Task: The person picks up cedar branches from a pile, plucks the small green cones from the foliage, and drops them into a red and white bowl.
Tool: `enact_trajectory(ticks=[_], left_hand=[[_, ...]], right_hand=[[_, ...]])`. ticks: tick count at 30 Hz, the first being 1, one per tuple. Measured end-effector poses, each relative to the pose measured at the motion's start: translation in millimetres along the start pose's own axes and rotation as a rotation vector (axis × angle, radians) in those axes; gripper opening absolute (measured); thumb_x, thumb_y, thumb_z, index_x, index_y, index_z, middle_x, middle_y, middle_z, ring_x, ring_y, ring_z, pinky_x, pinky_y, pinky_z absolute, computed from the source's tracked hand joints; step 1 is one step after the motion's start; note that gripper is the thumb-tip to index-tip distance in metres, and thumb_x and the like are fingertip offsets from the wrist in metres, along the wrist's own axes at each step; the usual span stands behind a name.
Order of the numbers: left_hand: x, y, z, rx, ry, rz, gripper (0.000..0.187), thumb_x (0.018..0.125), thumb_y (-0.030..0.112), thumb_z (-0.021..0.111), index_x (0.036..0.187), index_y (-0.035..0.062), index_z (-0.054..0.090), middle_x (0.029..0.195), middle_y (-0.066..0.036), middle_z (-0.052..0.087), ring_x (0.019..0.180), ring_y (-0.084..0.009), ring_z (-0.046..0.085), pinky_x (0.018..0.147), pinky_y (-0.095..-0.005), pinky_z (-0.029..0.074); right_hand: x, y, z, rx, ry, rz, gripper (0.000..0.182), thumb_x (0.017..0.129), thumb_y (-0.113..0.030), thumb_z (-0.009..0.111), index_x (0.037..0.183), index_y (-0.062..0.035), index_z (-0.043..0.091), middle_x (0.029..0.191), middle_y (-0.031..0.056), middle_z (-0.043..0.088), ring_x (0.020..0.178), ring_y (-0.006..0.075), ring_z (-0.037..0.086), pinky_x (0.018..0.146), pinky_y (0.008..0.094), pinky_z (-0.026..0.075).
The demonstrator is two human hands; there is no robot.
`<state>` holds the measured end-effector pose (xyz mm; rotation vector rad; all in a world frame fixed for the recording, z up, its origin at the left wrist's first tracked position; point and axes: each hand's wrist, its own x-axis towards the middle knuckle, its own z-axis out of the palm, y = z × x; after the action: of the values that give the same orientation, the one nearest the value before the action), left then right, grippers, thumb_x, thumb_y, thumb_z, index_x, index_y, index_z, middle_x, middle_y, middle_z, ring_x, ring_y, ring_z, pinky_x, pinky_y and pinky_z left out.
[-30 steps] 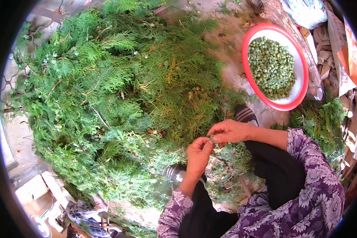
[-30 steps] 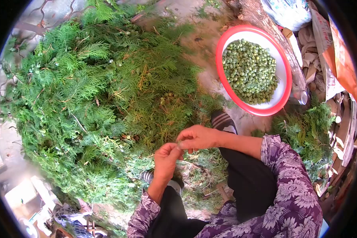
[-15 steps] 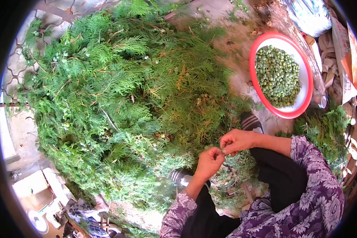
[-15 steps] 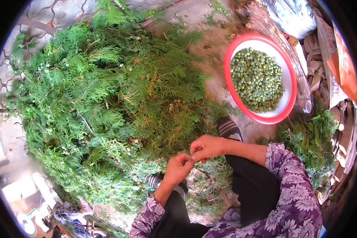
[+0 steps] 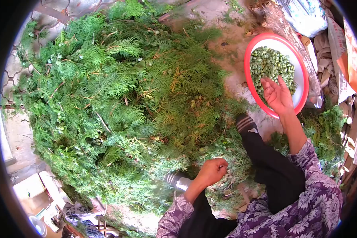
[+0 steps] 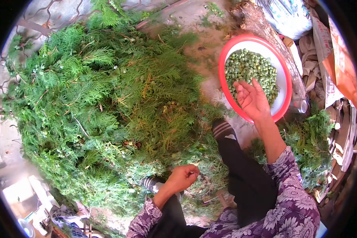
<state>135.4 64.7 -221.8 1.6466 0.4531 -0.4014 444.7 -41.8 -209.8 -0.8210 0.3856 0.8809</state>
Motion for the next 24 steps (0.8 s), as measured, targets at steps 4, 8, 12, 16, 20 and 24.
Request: enact_trajectory(ticks=[4,8,12,16,20,24], left_hand=[[-0.5,0.2,3.1,0.019,-0.001,0.003,0.013,0.077,0.008,0.056,0.087,0.0013,0.06,0.071,-0.008,0.059,0.06,-0.0109,0.053,0.056,-0.0256,0.044],[-0.2,2.0,5.9,0.03,-0.02,0.017,0.013,0.078,0.01,0.056,0.088,0.0018,0.06,0.07,-0.009,0.059,0.06,-0.0115,0.053,0.056,-0.0258,0.044],[0.3,4.2,5.1,0.011,-0.041,-0.084,0.013,0.078,0.013,0.056,0.086,0.0043,0.06,0.072,-0.012,0.059,0.063,-0.021,0.056,0.058,-0.0314,0.045],[1.0,0.5,6.6,0.04,-0.026,-0.015,0.013,0.079,0.012,0.057,0.088,0.0025,0.06,0.069,-0.009,0.059,0.059,-0.0136,0.054,0.055,-0.0266,0.044],[1.8,-2.2,9.7,0.02,-0.038,-0.046,0.013,0.08,0.012,0.057,0.088,0.0026,0.06,0.07,-0.009,0.059,0.06,-0.0133,0.055,0.056,-0.0266,0.044],[1.5,-0.7,8.8,0.032,-0.028,-0.046,0.012,0.08,0.011,0.057,0.088,0.0027,0.06,0.07,-0.009,0.06,0.06,-0.0131,0.055,0.056,-0.0265,0.044]], right_hand=[[9.6,41.2,10.9,-0.439,-0.067,0.044,0.029,0.087,-0.022,0.052,0.105,-0.0004,0.05,0.088,0.0125,0.061,0.073,0.0167,0.06,0.064,0.0252,0.051],[20.9,109.4,48.9,-1.563,-0.713,-0.503,0.034,0.076,-0.01,0.057,0.11,-0.0073,0.052,0.097,0.0135,0.057,0.086,0.0295,0.056,0.075,0.0368,0.046],[62.9,153.9,56.0,-1.758,-0.779,-0.761,0.039,0.074,-0.011,0.061,0.111,-0.0086,0.051,0.106,0.0155,0.048,0.096,0.0329,0.048,0.081,0.0392,0.041],[72.3,161.8,54.5,-1.869,-0.713,-0.574,0.035,0.072,-0.008,0.06,0.106,-0.0091,0.052,0.098,0.016,0.045,0.091,0.0341,0.046,0.077,0.0417,0.041],[83.0,162.6,44.7,-1.882,-0.729,-0.618,0.032,0.069,-0.007,0.059,0.1,-0.0078,0.051,0.088,0.0167,0.044,0.086,0.034,0.045,0.071,0.0423,0.039],[94.9,157.6,27.0,-1.737,-0.702,-0.613,0.025,0.068,-0.007,0.058,0.092,-0.006,0.051,0.083,0.0156,0.046,0.08,0.0338,0.048,0.069,0.0407,0.041]])
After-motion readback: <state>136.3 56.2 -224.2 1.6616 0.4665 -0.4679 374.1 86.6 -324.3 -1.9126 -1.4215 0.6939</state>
